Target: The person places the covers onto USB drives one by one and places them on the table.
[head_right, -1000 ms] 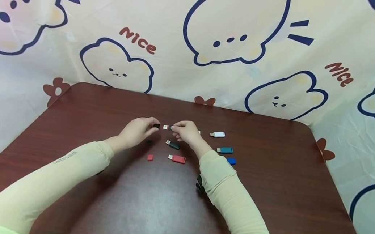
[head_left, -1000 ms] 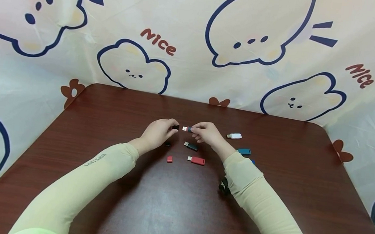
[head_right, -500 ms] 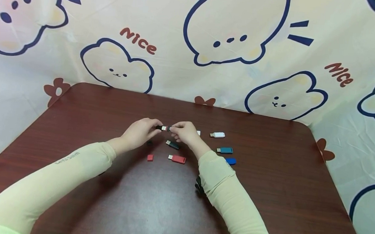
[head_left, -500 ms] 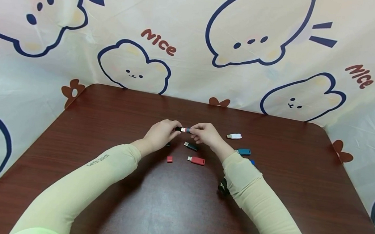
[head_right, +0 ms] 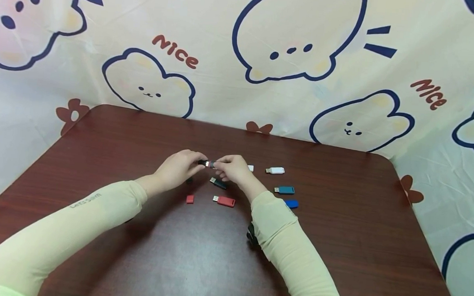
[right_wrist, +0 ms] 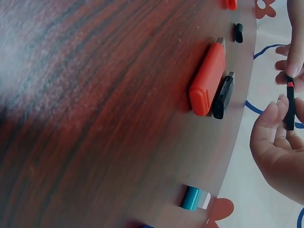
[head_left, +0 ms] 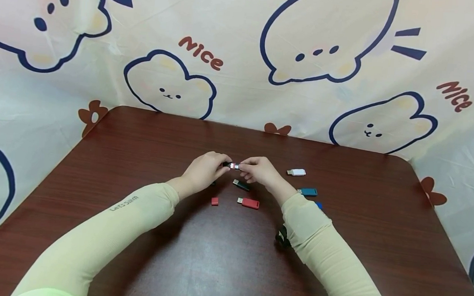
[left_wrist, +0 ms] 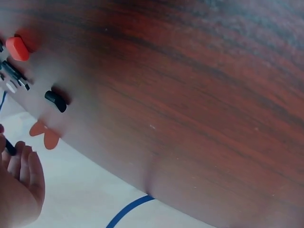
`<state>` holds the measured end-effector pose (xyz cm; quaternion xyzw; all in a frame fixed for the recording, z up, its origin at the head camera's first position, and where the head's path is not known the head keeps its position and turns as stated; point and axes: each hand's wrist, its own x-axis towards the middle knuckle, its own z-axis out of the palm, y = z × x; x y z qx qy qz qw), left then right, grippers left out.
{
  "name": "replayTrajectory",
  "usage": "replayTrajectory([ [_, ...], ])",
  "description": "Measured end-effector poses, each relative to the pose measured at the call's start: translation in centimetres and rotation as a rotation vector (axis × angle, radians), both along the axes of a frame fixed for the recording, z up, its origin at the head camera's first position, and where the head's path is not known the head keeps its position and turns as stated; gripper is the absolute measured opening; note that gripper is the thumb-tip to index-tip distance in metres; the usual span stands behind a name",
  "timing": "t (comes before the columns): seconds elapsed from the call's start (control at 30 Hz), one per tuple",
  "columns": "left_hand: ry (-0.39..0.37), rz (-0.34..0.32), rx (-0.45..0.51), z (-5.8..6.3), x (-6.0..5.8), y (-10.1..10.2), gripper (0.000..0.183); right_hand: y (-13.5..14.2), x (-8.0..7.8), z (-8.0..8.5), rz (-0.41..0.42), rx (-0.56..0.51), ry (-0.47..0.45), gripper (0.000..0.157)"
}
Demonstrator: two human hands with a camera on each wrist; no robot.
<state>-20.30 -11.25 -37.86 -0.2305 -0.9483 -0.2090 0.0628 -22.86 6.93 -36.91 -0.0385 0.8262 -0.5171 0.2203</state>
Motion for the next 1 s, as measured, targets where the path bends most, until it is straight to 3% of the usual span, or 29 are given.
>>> replayTrajectory([
  [0.3,-0.014,-0.038,0.048,-0.02,0.23,0.02,0.023,0.34,-0.07,-0.05,0.019,-0.026,-0.062,0.027],
  [1.0,0.014,-0.079,0.090,-0.45,0.13,-0.06,0.026,0.27,0.05,0.37,0.025,-0.055,-0.101,0.026],
])
